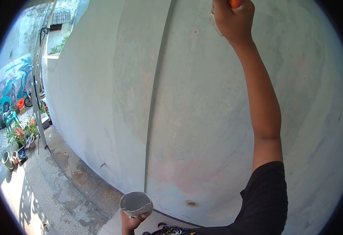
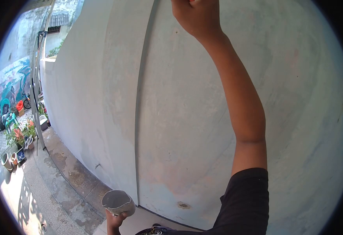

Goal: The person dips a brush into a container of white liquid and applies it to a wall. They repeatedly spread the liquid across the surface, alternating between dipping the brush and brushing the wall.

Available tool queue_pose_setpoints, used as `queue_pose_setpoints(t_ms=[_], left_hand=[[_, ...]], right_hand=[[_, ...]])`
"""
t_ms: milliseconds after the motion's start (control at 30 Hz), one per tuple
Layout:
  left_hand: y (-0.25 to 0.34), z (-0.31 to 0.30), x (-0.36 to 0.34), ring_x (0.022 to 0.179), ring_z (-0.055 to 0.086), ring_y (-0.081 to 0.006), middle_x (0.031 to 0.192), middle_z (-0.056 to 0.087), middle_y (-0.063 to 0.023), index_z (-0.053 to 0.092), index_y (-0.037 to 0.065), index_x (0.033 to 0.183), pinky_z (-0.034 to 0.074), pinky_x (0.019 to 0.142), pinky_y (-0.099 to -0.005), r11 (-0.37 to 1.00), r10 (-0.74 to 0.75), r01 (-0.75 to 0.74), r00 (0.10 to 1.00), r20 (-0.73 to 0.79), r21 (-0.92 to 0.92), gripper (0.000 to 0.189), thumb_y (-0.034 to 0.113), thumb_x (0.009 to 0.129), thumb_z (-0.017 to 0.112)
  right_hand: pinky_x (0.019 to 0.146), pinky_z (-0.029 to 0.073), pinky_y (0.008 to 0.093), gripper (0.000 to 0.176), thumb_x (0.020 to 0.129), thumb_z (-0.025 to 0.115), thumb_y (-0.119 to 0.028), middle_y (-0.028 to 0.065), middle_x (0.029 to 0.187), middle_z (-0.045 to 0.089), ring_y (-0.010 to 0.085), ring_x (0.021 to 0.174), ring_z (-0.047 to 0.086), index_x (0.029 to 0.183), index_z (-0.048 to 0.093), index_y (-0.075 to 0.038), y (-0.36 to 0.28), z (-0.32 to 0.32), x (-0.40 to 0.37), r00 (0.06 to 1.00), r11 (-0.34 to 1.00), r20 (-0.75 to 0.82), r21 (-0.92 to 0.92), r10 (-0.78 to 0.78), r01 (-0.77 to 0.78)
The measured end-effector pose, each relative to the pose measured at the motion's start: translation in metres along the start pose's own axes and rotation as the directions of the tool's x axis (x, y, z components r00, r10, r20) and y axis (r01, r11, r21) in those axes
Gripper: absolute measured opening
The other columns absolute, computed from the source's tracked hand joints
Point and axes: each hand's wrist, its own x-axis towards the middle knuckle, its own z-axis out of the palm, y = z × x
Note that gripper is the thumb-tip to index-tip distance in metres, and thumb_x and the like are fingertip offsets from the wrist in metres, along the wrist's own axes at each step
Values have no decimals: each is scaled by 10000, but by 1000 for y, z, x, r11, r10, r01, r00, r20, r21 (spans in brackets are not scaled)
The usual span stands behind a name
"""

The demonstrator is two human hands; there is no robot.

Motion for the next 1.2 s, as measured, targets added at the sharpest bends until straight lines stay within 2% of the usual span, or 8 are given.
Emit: queue_pose_setpoints(t_ms=[367,433,633,700,767,967,1100,1200], left_hand=[[-58,-45,-32,981,602,-195,1077,631,-86,535,-9,1192,489,848,-347,1000,9,-9,999,-33,12,789,424,633,885],[-90,-74,-45,1116,534,-310,1265,522,-189,428,-28,1321,477,911,-460,870,-92,111,994,-62,480,890,577,754,750],[-117,-99,-49,1118,505,-298,1267,506,-188,429,-35,1322,502,883,-431,920,-19,121,964,-265,374,838,511,779,759],[-54,-77,-35,1055,547,-248,1176,563,-137,478,-22,1263,493,866,-391,971,2,63,963,-269,232,822,481,709,817],[-38,-64,-21,993,590,-198,1086,619,-86,526,-9,1204,485,849,-351,997,55,-36,957,-284,70,808,452,639,875],[-110,-127,-36,1145,496,-329,1384,428,-170,349,65,1438,509,887,-410,778,-299,295,950,-85,555,872,468,785,764],[-88,-105,-28,1216,447,-335,1408,415,-156,298,162,1495,501,899,-431,914,-132,182,979,-158,363,920,501,777,762],[-31,-70,-1,998,580,-202,1100,605,-88,511,-13,1218,481,846,-357,981,70,-36,982,-174,192,847,496,640,862]], right_hand=[[393,356,291,338,889,683,-179,28,474,491,184,386,472,647,464,-92,-22,84,-81,924,981,331,95,-192,170],[391,351,293,383,876,703,-205,28,466,470,181,381,459,627,431,-99,3,88,-89,897,981,427,-93,-114,169],[363,349,273,357,879,695,-179,33,461,467,157,365,444,627,455,-95,-10,85,-77,946,963,197,-32,-258,269],[444,474,313,299,892,674,-262,54,490,552,196,429,566,676,549,-97,21,73,-102,903,977,372,-54,213,-208],[441,471,320,296,895,669,-261,51,490,544,202,423,556,679,550,-97,-16,84,-100,904,991,427,-129,22,36],[370,311,256,395,895,676,-157,13,441,392,114,366,389,603,414,-114,8,60,-112,943,963,328,-228,-60,141],[381,301,250,411,892,676,-145,14,440,358,109,368,347,603,387,-105,-41,40,-79,973,993,231,-102,-27,52],[388,313,263,405,888,680,-149,19,439,364,116,367,353,613,387,-97,-5,45,-100,957,998,289,-56,29,-13]])
